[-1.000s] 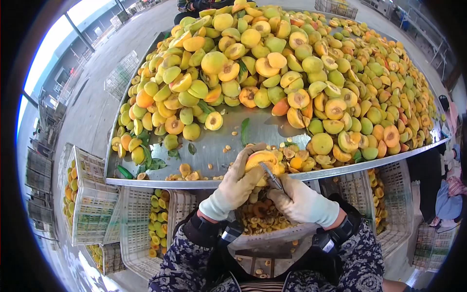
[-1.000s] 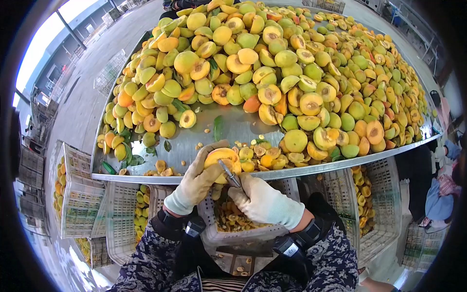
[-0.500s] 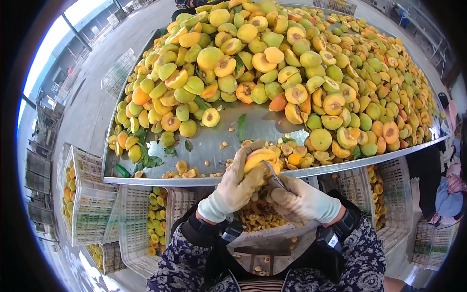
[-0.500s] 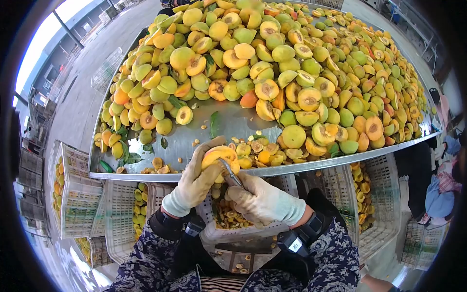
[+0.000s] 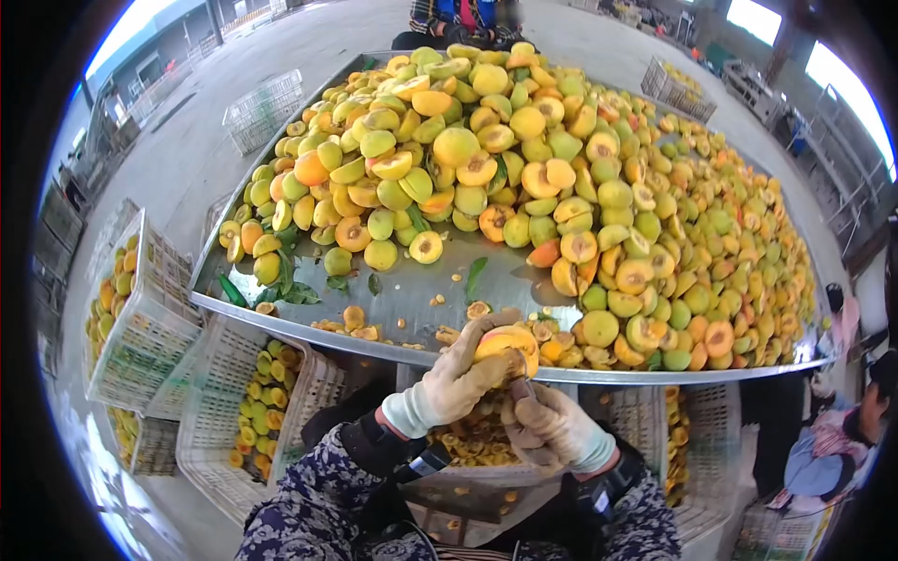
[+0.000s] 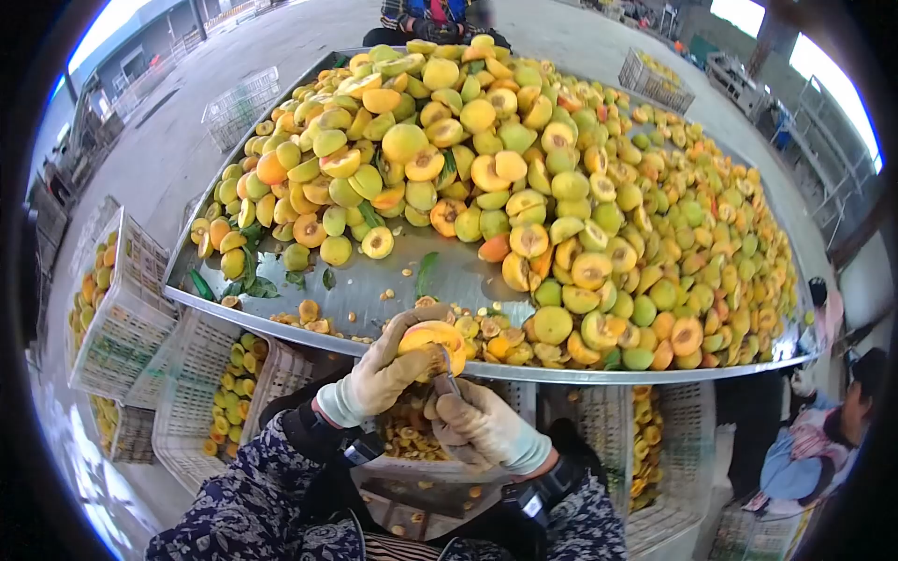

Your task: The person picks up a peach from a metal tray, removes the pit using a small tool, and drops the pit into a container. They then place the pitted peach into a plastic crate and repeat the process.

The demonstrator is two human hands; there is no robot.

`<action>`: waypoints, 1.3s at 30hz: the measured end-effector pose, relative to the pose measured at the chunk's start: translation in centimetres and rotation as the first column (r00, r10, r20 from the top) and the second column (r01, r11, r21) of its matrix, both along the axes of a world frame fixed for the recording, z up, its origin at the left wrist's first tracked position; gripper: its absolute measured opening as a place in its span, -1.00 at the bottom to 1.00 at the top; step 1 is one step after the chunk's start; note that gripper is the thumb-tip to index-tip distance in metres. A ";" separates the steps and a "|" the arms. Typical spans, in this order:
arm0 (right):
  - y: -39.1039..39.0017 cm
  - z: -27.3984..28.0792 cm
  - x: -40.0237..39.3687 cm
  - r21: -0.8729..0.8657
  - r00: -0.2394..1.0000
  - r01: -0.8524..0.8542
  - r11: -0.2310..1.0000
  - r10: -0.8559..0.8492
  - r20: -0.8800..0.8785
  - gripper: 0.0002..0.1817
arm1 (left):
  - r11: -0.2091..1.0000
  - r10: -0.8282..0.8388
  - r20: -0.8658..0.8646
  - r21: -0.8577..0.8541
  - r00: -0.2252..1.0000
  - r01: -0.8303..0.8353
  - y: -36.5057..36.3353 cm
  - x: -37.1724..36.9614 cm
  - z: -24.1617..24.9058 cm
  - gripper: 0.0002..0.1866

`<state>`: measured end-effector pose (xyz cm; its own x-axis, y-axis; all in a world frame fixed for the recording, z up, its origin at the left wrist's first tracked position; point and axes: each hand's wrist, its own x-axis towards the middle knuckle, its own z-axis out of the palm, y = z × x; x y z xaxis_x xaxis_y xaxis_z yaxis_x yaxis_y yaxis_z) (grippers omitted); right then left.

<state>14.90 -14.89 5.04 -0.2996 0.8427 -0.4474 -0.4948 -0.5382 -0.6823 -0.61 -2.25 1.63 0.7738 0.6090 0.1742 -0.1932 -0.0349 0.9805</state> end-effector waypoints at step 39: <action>1.7 -1.2 -3.4 0.427 0.701 -0.021 0.904 -0.292 0.650 -0.62 | 0.985 0.171 0.077 0.021 0.982 -0.174 0.0 -1.1 1.9 -0.48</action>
<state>11.51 -13.19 3.87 0.0912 0.9891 -0.1156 0.1502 -0.1284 -0.9803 -1.69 -2.29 3.58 0.6418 0.7264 0.2459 -0.2542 -0.1011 0.9619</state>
